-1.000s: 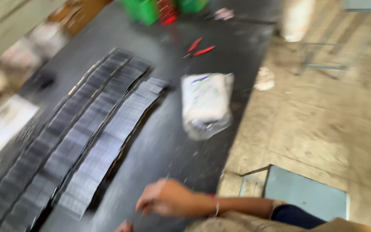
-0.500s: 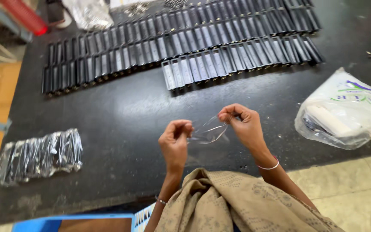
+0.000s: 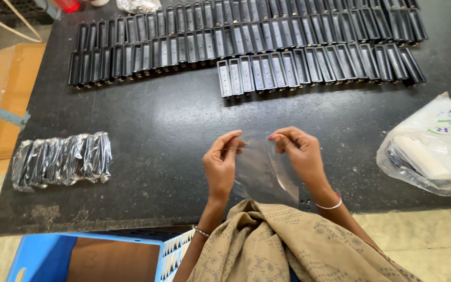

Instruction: The person picks up black rectangular metal parts one at a time from the worktable, slides each into a clear plastic bag, folds and seals the bag opening, and places the wrapped part in a growing pile of finished bags on the table. They occasionally reach into a larger supply bag to retrieve a fresh plastic bag.

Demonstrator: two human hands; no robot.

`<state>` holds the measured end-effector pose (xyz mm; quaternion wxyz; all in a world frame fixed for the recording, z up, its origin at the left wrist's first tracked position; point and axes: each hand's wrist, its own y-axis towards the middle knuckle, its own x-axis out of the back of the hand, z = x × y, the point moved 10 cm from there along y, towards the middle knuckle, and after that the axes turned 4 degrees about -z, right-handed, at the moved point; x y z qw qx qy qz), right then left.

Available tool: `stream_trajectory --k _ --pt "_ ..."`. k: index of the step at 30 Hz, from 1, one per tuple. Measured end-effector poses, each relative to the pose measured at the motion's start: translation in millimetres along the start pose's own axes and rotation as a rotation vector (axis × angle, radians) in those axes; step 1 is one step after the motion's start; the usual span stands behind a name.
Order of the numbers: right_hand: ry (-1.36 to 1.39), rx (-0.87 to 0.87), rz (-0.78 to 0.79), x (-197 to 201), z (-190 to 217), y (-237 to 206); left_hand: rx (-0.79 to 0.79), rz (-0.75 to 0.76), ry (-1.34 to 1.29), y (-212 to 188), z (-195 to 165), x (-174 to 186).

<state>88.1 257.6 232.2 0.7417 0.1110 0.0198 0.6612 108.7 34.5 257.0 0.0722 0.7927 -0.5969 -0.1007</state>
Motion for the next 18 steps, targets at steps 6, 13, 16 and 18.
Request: stream_trajectory --k 6,13,16,18 --pt "0.052 -0.026 0.002 -28 8 8 0.123 -0.035 -0.033 14 19 30" --pt "0.010 -0.068 0.023 -80 -2 6 0.157 -0.012 -0.051 24 30 64" --pt "0.073 -0.036 0.041 -101 5 11 0.182 0.004 -0.081 35 27 86" --pt "0.139 -0.038 0.054 -115 9 14 0.211 0.004 -0.136 44 27 101"
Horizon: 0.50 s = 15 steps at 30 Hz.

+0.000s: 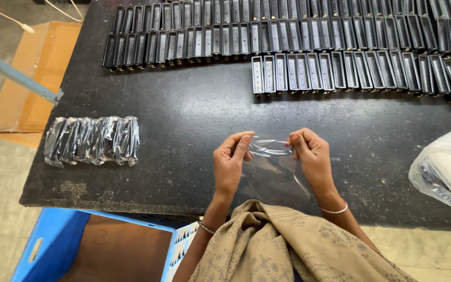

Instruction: The person picks up black rectangular metal parts one at a time from the worktable, slides each into a clear plastic bag, folds and seals the bag opening, and places the wrapped part in a growing pile of finished bags on the table. They occasionally reach into a larger supply bag to retrieve a fresh plastic bag.

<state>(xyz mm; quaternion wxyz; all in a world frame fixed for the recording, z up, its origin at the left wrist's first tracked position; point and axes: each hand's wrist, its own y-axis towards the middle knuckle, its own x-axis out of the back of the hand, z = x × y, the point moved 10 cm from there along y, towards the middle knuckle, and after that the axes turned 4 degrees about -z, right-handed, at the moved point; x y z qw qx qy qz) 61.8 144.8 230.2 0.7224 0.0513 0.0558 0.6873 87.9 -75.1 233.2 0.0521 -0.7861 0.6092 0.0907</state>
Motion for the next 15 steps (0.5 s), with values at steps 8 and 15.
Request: stream_trajectory --k 8,15 --pt "0.104 -0.147 0.071 -65 -21 -7 0.229 0.260 -0.645 25 4 27" --pt "-0.217 -0.004 0.261 -113 24 5 0.212 0.490 -0.382 46 -15 62"
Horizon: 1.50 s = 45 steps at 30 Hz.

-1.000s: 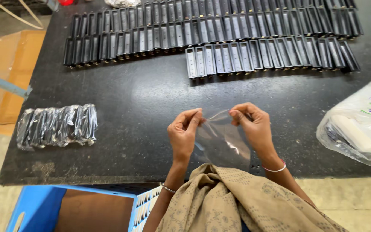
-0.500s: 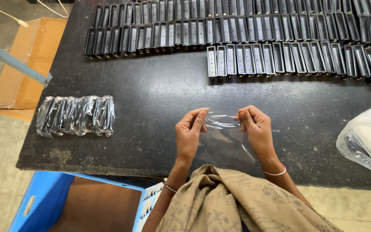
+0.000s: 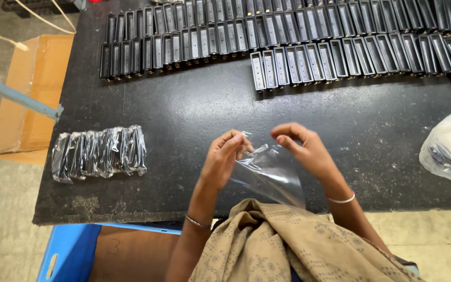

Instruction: The person picks up black rectangular metal parts one at a time from the worktable, slides each into a clear plastic bag, folds and seals the bag opening, and places the wrapped part in a growing pile of finished bags on the table. They occasionally reach into a larger supply bag to retrieve a fresh plastic bag.

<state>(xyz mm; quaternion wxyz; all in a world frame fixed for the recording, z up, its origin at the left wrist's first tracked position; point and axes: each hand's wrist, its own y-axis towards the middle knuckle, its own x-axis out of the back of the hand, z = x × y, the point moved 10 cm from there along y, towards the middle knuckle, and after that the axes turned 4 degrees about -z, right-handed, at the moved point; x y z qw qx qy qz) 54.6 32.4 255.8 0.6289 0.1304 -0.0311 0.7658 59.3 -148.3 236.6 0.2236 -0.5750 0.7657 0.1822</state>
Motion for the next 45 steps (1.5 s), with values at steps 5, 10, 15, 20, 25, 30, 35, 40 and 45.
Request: stream_trajectory --k 5,10,15,20,25,30,35,40,45 --pt "0.086 0.012 0.249 -42 34 22 0.069 0.091 0.339 5 -23 12" --pt "0.067 -0.031 0.504 -84 25 39 0.037 0.129 0.329 11 -48 47" --pt "0.193 -0.020 0.536 -96 35 55 0.053 0.091 0.019 16 -81 99" --pt "0.220 0.037 0.416 -107 68 84 0.077 0.108 0.115 30 -88 107" --pt "0.138 -0.115 0.563 -150 47 97 0.030 0.183 0.246 46 -83 100" --pt "0.310 -0.164 0.645 -148 29 97 0.071 0.132 0.114 59 -92 140" --pt "0.534 -0.156 0.666 -147 23 91 0.123 0.094 -0.141 67 -72 161" --pt "0.268 -0.269 0.655 -157 -11 90 0.223 0.208 0.199 74 -53 173" --pt "0.303 -0.061 0.627 -161 9 89 0.102 0.217 0.604 85 -75 187"
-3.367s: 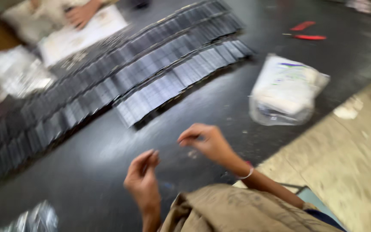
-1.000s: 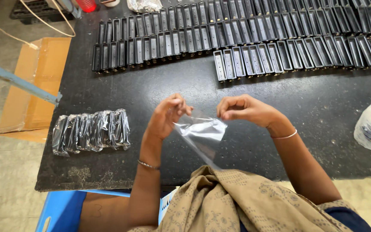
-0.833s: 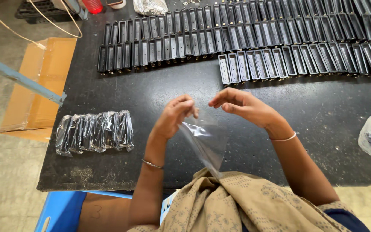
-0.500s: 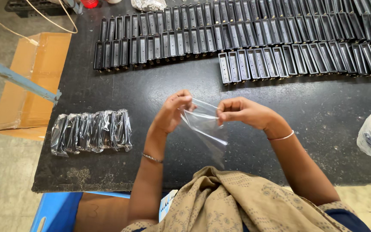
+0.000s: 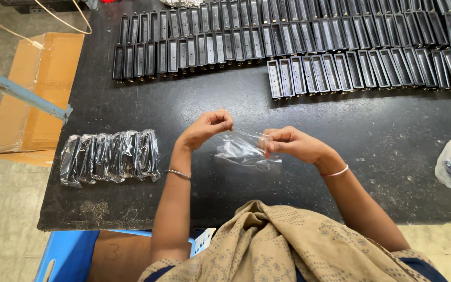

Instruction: The person picks up black rectangular metal parts one at a time from the worktable, slides each into a clear plastic bag, folds and seals the bag opening, and places the wrapped part in a growing pile of finished bags on the table. They occasionally reach into a larger supply bag to retrieve a fresh plastic bag.

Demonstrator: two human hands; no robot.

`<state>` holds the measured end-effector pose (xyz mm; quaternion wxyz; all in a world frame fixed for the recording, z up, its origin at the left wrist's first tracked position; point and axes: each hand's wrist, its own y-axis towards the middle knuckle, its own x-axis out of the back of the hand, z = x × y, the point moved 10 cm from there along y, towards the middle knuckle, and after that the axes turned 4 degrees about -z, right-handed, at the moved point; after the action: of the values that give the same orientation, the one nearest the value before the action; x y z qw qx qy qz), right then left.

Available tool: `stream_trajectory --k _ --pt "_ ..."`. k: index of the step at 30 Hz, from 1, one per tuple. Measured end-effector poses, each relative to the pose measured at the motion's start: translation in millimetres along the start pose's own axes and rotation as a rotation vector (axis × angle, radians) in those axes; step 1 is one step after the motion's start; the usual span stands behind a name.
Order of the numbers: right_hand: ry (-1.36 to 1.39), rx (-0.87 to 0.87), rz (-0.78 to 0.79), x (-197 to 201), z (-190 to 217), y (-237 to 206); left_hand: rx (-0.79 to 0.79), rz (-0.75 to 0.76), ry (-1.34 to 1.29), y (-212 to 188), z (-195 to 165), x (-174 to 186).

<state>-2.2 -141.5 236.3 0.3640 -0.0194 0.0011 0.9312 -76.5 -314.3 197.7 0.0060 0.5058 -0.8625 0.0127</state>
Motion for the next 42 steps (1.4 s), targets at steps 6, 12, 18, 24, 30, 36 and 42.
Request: stream_trajectory --k 6,12,18,24,30,36,42 --pt "-0.400 0.272 -0.024 -23 34 3 -0.117 -0.287 0.631 14 -44 16" --pt "-0.730 0.351 -0.498 -18 44 0 -0.326 -0.563 0.634 -5 -115 -8" --pt "-1.067 0.475 -0.748 -21 49 -20 -0.008 -0.702 0.659 -44 -100 -67" --pt "-1.069 0.368 -0.654 -33 27 -21 -0.103 -0.803 0.824 -44 -88 -75" --pt "-1.026 0.390 -0.669 -27 15 -32 -0.184 -0.712 0.882 -45 -81 -89" --pt "-0.947 0.146 -0.481 -13 -19 -10 -0.295 -0.673 0.883 -49 -85 -133" --pt "-0.717 0.165 -0.497 -14 -26 12 -0.160 -0.633 0.894 -52 -62 -125"
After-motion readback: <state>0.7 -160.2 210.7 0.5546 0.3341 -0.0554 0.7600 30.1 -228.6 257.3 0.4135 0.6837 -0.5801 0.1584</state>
